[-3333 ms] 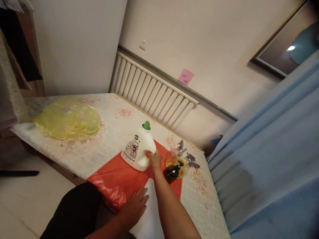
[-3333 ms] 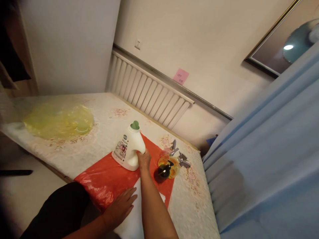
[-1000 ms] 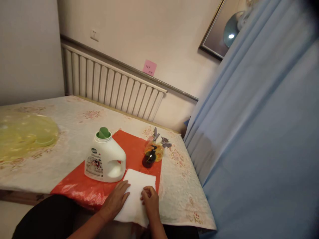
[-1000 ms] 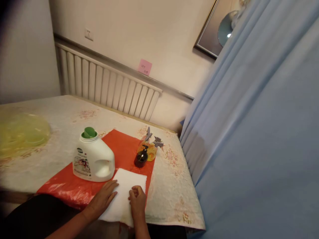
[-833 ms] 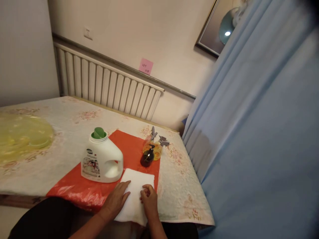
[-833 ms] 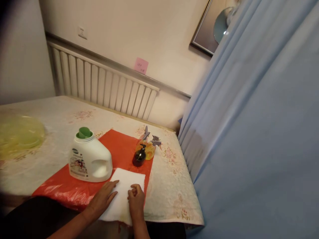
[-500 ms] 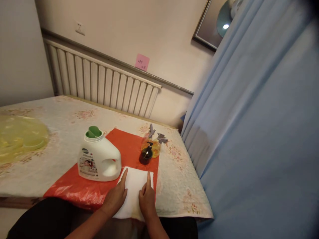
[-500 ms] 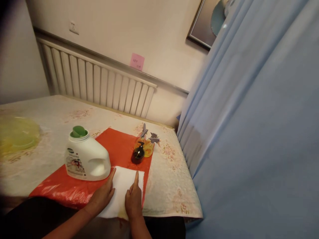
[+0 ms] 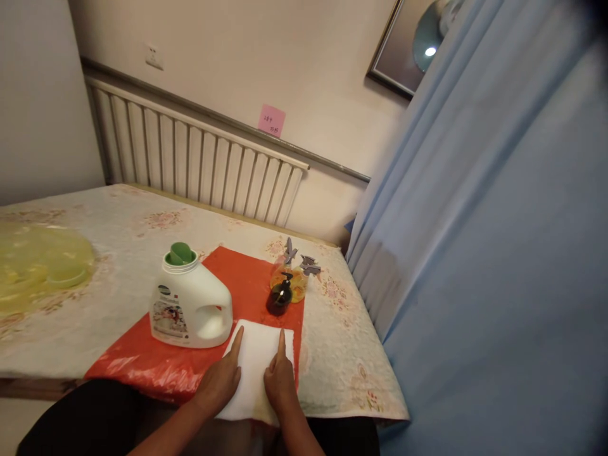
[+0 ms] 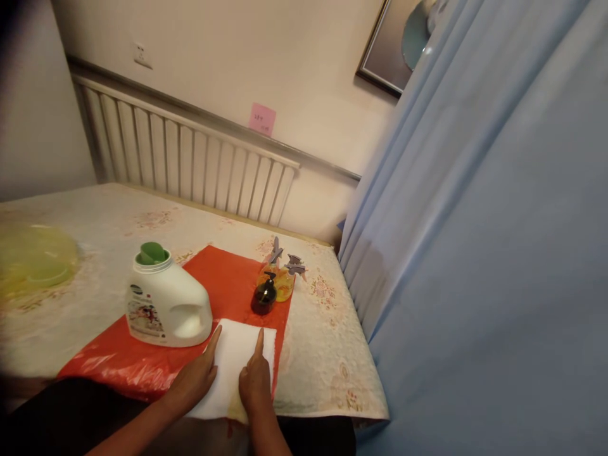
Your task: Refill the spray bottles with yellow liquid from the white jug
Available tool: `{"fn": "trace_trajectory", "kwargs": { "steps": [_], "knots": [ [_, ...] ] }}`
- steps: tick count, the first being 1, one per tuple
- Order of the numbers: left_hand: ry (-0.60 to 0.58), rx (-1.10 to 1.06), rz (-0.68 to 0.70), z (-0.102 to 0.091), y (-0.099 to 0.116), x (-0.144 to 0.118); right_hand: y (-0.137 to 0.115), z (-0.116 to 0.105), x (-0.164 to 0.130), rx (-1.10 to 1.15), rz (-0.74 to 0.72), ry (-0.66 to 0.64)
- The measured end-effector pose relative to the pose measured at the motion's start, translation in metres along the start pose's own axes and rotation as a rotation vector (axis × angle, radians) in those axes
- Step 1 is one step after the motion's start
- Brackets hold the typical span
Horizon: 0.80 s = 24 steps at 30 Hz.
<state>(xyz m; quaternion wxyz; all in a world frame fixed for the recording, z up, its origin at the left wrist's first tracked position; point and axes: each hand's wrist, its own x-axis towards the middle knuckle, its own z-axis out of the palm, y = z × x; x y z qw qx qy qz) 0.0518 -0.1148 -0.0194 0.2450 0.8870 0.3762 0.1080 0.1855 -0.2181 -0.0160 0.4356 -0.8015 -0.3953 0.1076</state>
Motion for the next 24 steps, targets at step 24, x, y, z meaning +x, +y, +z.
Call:
{"fn": "trace_trajectory", "kwargs": {
  "steps": [24],
  "knots": [
    [-0.032,-0.147,-0.03,0.003,-0.008,0.001,0.004,0.007,0.0,-0.052,-0.012,-0.031]
  ]
}}
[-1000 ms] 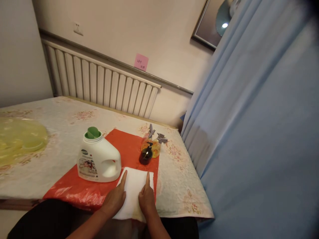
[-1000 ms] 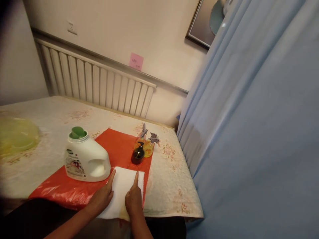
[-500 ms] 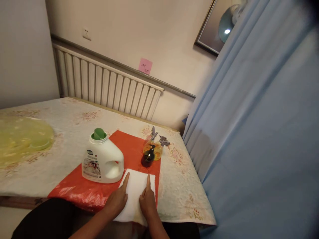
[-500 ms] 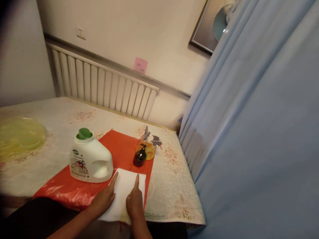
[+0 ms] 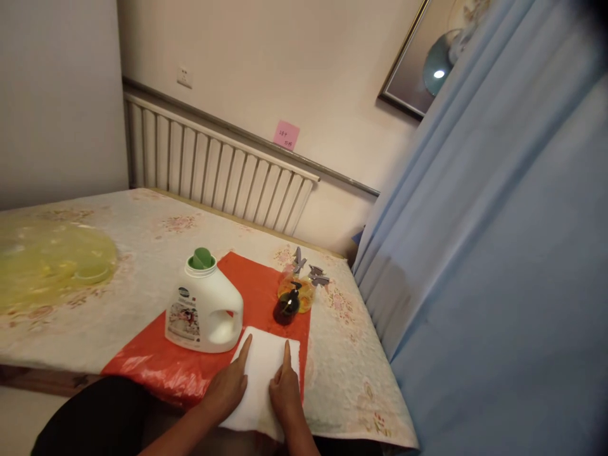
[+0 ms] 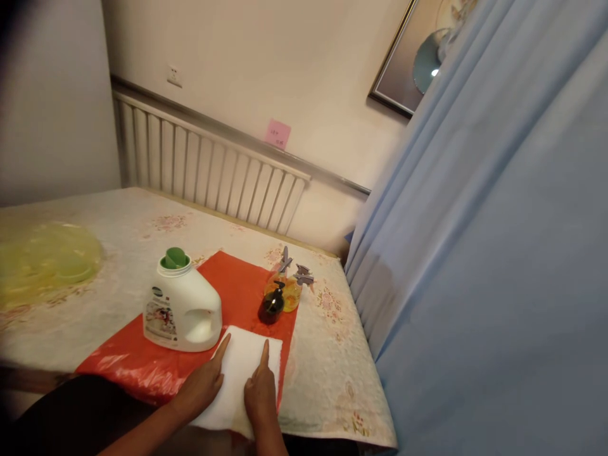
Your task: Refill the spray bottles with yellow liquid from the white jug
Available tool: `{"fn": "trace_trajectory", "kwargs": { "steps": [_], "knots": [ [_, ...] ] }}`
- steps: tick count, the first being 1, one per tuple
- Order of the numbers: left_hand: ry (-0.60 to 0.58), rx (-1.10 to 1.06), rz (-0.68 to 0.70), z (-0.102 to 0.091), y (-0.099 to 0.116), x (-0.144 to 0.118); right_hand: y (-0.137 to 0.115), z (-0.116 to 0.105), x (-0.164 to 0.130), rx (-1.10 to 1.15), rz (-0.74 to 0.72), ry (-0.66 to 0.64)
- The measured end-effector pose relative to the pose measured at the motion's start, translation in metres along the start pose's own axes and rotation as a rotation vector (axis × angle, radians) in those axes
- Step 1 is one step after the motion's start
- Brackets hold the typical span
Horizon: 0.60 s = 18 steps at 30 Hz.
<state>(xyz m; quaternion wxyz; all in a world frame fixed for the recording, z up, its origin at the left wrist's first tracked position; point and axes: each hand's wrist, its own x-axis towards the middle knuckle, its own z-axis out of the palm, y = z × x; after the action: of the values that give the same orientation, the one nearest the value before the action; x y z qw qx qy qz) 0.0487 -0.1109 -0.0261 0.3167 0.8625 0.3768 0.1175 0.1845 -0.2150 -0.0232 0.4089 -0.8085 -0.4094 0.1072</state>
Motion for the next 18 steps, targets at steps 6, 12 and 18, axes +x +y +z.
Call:
{"fn": "trace_trajectory", "kwargs": {
  "steps": [6,12,18],
  "knots": [
    [-0.01,0.006,-0.014,-0.003,0.0,-0.001,0.002,0.0,0.003,0.03,-0.004,0.021],
    [-0.029,0.018,0.019,0.003,-0.009,0.002,-0.001,-0.011,0.029,0.166,0.035,0.078],
    [-0.056,0.051,0.026,0.006,-0.014,0.003,0.008,-0.01,0.087,0.217,0.089,0.347]
  ]
}}
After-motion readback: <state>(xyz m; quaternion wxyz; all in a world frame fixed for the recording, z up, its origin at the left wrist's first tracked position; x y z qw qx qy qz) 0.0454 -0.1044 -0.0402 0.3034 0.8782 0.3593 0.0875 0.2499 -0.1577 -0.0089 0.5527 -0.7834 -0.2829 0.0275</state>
